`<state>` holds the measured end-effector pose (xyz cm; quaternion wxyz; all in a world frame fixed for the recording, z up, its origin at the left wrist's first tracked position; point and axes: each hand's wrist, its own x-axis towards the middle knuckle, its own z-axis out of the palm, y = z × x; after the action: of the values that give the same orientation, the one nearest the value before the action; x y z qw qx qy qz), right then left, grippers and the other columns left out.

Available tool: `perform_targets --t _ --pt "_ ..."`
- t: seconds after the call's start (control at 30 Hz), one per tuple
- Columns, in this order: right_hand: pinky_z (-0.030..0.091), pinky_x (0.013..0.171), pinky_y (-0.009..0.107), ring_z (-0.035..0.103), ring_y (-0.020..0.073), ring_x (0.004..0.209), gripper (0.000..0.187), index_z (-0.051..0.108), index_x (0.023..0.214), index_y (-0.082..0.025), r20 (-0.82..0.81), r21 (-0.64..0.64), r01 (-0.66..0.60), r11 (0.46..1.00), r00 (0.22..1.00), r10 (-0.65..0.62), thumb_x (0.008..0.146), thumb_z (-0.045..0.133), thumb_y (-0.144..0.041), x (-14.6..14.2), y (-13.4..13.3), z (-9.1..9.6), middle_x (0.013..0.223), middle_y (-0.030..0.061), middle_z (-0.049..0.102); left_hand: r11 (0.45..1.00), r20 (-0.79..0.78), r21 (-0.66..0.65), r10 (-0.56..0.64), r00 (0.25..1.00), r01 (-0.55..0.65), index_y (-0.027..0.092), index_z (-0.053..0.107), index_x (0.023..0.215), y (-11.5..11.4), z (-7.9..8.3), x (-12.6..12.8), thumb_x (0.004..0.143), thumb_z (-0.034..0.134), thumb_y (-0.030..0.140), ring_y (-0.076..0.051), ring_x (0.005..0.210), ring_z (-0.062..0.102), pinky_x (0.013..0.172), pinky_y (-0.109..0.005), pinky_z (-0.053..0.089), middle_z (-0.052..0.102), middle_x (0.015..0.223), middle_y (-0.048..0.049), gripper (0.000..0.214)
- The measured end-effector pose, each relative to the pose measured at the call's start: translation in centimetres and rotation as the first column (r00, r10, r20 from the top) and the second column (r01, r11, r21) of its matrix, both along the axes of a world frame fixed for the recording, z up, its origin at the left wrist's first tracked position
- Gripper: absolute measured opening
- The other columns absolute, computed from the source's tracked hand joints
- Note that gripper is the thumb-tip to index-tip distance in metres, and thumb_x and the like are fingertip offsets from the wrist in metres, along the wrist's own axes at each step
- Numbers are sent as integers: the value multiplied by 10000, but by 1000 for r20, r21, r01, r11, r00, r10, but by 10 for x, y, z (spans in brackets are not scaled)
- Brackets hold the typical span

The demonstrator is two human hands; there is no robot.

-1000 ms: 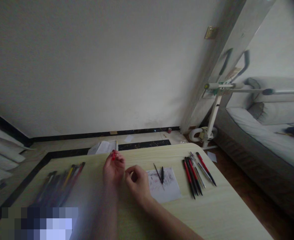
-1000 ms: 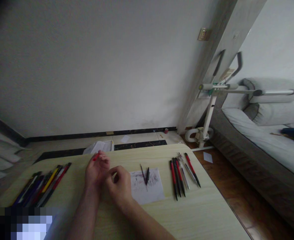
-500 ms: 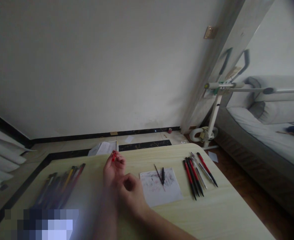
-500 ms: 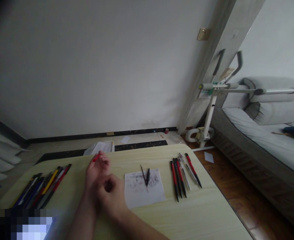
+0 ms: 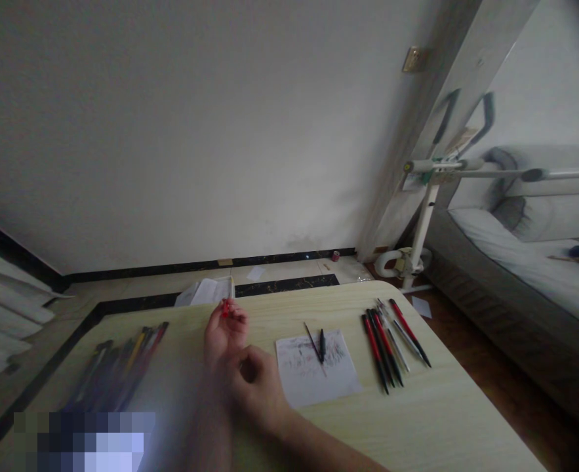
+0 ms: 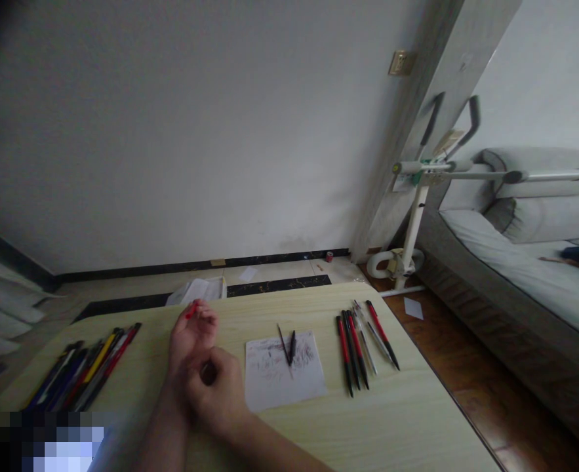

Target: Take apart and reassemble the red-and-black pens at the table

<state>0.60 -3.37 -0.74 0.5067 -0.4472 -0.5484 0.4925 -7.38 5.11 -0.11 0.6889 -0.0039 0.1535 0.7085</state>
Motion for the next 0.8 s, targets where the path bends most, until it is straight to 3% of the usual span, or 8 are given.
perform_targets --t 0.37,0.8 --pt "358 513 191 467 88 548 83 592 705 -146 4 6 -22 1000 1000 22 729 515 -168 3 -1 6 641 -2 583 998 -83 -46 37 996 -41 117 537 740 0 2 0 810 408 69 -44 567 542 537 -146 460 578 678 -12 154" --pt "354 498 197 467 92 538 123 612 713 -145 14 17 -21 1000 1000 21 742 509 -205 2 -1 6 645 8 594 999 -54 -30 12 998 -13 113 538 741 0 2 0 817 404 75 -43 565 536 545 -146 455 570 673 -12 159"
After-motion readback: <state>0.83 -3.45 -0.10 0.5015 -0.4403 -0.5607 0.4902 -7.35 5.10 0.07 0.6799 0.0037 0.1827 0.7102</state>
